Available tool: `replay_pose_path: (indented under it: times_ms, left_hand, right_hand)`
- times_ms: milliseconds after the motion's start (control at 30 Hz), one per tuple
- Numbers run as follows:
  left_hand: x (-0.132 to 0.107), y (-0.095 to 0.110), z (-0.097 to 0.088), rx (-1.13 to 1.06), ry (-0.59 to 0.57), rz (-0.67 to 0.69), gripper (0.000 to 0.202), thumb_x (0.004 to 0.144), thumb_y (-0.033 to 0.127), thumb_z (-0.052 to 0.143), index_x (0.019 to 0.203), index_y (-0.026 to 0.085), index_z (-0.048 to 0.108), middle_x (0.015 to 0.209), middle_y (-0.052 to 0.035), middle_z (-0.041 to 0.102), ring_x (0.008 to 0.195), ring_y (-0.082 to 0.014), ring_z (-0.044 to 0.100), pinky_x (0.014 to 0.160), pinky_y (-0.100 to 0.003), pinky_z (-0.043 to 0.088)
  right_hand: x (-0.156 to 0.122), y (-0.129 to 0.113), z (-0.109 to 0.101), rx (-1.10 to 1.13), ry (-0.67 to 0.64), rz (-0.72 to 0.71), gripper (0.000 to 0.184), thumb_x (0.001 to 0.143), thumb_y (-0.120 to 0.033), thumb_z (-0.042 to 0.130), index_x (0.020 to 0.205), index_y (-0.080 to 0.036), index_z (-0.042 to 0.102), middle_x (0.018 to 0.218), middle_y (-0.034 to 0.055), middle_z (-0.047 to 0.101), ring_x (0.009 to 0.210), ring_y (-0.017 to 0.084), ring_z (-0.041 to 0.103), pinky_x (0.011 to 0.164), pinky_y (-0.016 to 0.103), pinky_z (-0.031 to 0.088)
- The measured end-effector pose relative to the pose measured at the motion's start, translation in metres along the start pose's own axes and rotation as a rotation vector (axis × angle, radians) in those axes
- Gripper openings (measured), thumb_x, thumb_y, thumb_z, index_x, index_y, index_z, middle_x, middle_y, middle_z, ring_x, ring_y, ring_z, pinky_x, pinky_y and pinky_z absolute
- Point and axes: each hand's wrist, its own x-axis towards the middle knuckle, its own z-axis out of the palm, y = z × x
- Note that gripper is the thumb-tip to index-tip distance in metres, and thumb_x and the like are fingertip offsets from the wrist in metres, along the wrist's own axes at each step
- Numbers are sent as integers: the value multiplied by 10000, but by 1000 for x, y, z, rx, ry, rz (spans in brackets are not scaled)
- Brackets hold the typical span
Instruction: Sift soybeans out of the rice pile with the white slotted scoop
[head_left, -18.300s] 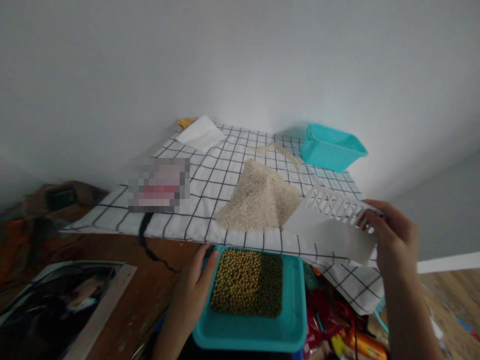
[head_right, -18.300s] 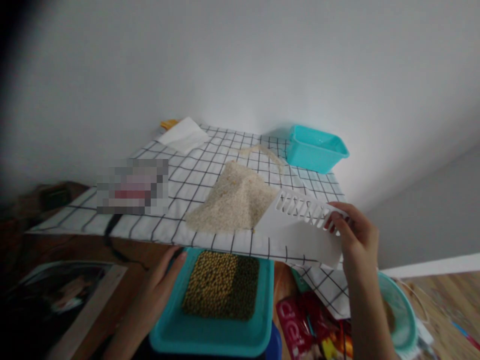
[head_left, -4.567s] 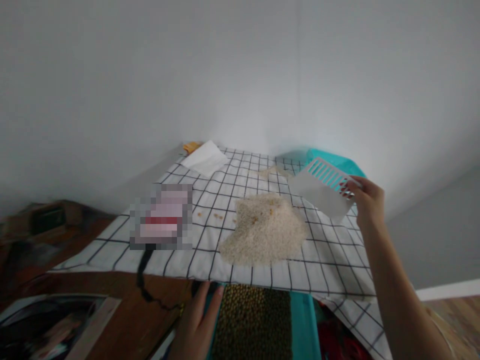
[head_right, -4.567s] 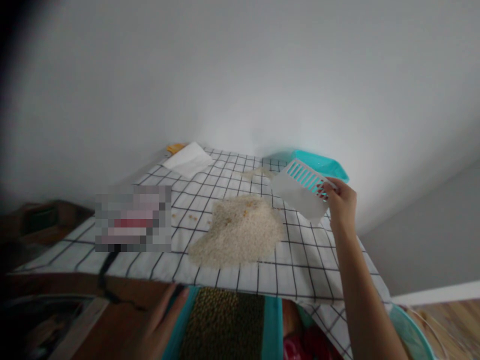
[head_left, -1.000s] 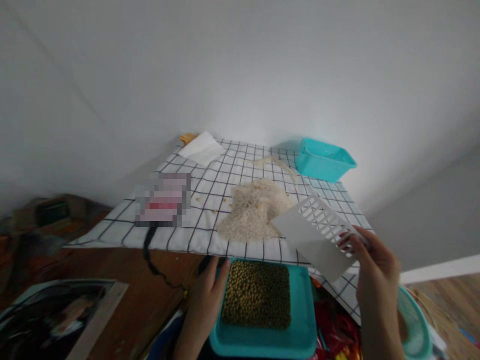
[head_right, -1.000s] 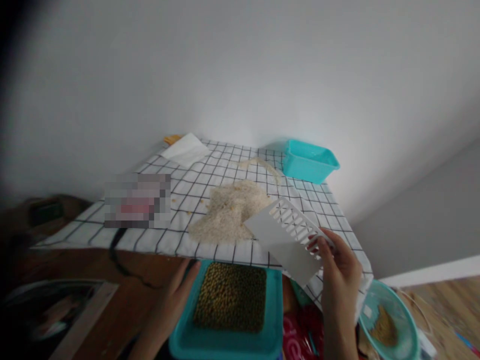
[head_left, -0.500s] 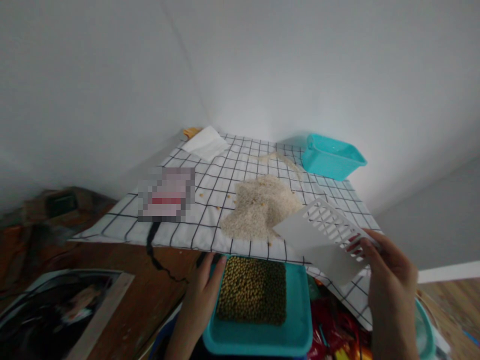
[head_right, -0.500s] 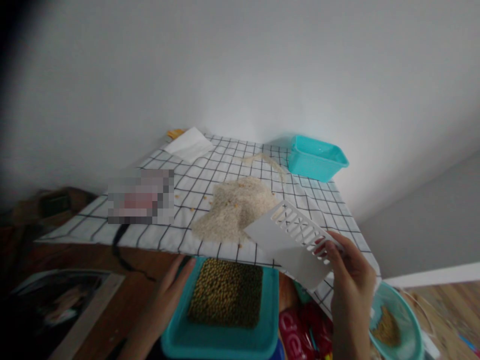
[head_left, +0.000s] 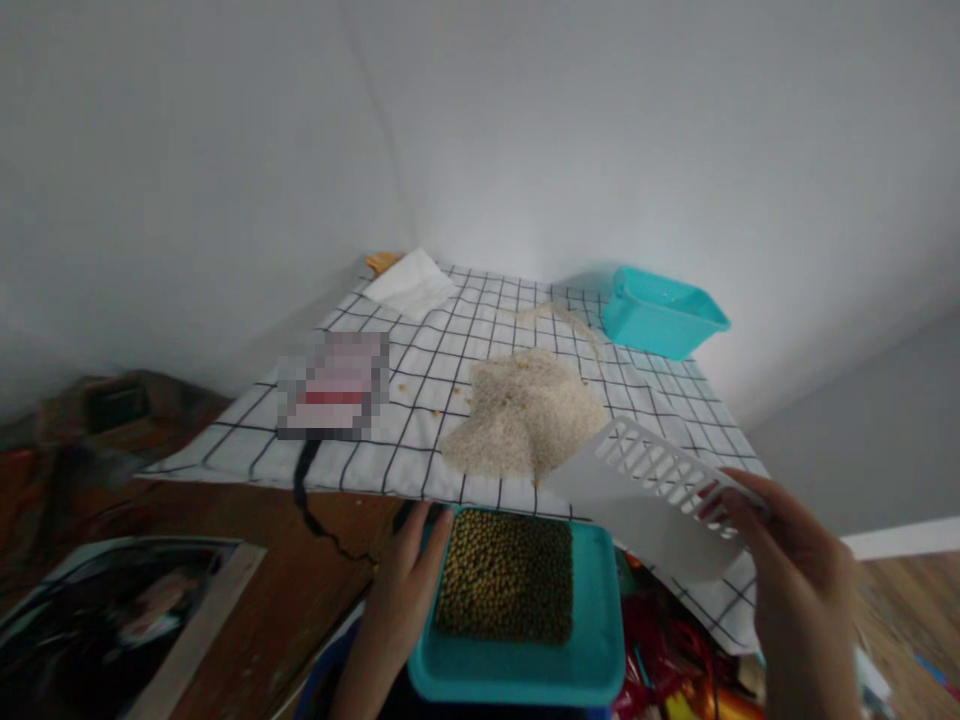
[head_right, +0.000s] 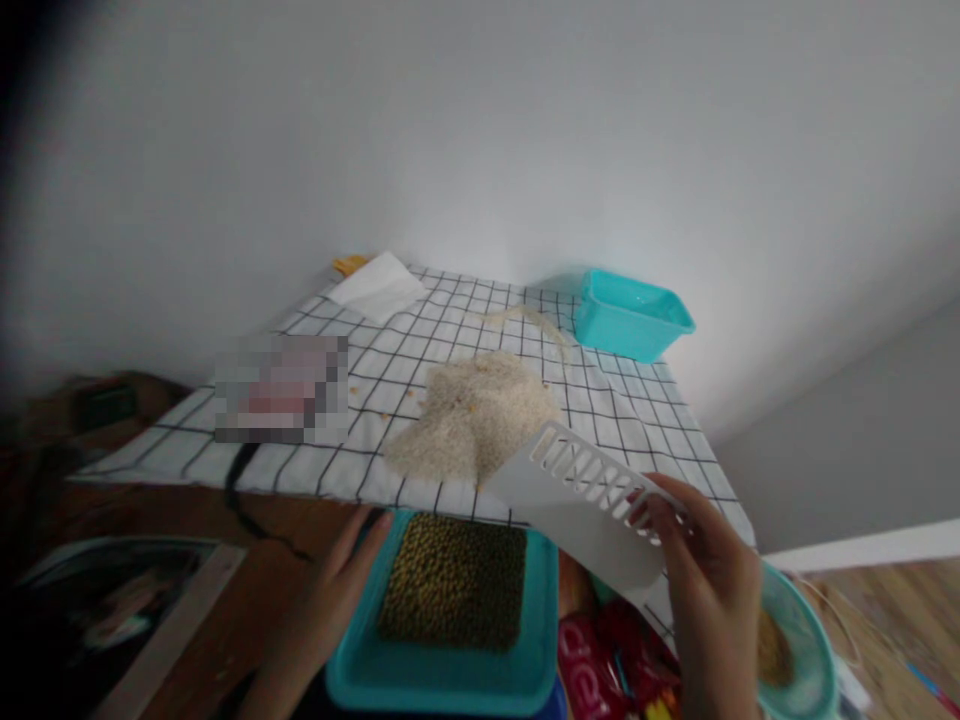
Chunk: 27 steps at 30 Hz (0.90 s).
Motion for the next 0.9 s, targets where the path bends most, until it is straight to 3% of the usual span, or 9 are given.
replay_pose_path:
  times_ms: [267, 467, 633, 900]
  left_hand:
    - [-3, 8, -3, 41, -47, -36, 825, 756, 633, 334, 1335, 62, 475, 1500, -245, 474, 1437, -311, 388, 1204, -493, 221]
    - [-3, 2, -3, 28, -21, -35, 760, 769, 623, 375, 1318, 111, 493, 1482, -221, 508, 1424, -303, 410, 1197, -489, 247]
    - [-1, -4, -1, 23, -5, 30, 753, 787, 601, 372, 1301, 69, 509, 1438, -255, 541, 1392, -315, 456, 1173, -504, 293]
    - [-2, 0, -1, 7, -10, 52, 677, 805, 577, 379, 1255, 101, 553, 1383, -224, 606, 1352, -311, 507, 1156, -496, 325]
  right_hand:
    - [-4, -21, 12, -12, -94, -72, 224, 829, -397, 698, 1004, -260, 719, 829, 1, 720, 779, 164, 643, 694, 275, 488]
    - [-7, -36, 13, -207, -118, -183, 232, 862, -416, 653, 1034, -270, 709, 878, 6, 734, 823, 171, 667, 697, 263, 500]
    - [-10, -43, 13, -245, -188, -279, 205, 877, -387, 635, 1038, -281, 707, 892, -6, 734, 809, 156, 670, 681, 239, 509]
    - [-2, -35, 13, -148, -155, -162, 203, 843, -405, 667, 980, -269, 730, 839, -12, 732, 782, 145, 659, 667, 225, 495]
